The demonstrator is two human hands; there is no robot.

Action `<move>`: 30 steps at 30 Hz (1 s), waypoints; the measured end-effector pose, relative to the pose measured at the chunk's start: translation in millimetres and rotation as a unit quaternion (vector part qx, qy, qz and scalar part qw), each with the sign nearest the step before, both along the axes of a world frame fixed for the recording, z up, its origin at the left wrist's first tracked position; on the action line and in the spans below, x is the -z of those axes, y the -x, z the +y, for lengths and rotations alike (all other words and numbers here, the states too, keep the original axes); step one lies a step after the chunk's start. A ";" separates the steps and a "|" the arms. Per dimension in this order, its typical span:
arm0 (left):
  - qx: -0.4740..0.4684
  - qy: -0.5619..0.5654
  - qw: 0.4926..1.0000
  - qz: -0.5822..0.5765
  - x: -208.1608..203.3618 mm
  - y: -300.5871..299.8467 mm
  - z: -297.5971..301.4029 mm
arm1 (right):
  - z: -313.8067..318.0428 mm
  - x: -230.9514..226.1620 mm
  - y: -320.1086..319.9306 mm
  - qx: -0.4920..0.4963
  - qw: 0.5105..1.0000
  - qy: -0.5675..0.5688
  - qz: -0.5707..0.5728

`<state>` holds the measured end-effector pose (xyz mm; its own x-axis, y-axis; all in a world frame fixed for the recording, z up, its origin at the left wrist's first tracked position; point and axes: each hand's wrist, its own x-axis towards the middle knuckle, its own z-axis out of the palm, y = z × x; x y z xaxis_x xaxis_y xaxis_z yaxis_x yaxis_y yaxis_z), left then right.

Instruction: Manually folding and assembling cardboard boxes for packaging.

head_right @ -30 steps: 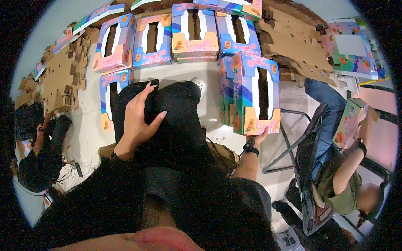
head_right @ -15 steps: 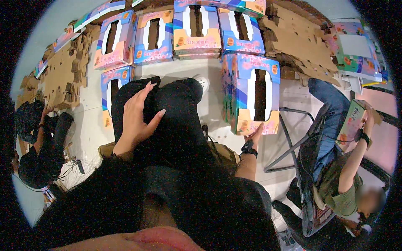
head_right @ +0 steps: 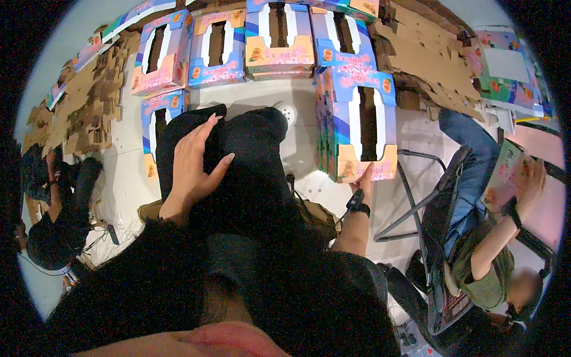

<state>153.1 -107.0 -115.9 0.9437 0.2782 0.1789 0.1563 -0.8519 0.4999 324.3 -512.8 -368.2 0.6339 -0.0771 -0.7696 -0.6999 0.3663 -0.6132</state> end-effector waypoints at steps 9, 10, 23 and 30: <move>0.000 0.010 1.000 0.001 0.3 -7.3 0.5 | -22.3 29.4 -17.9 0.044 0.996 0.082 0.010; 0.004 0.013 1.000 -0.001 1.7 -9.3 0.5 | -33.9 35.9 -21.5 0.031 0.997 0.069 0.014; 0.007 0.037 0.993 -0.114 0.5 2.1 8.4 | -110.5 82.9 -77.5 -0.308 0.780 0.465 -0.284; 0.009 0.032 0.990 -0.135 12.7 27.0 7.0 | -8.8 -81.6 -42.4 -0.323 0.828 0.393 -0.236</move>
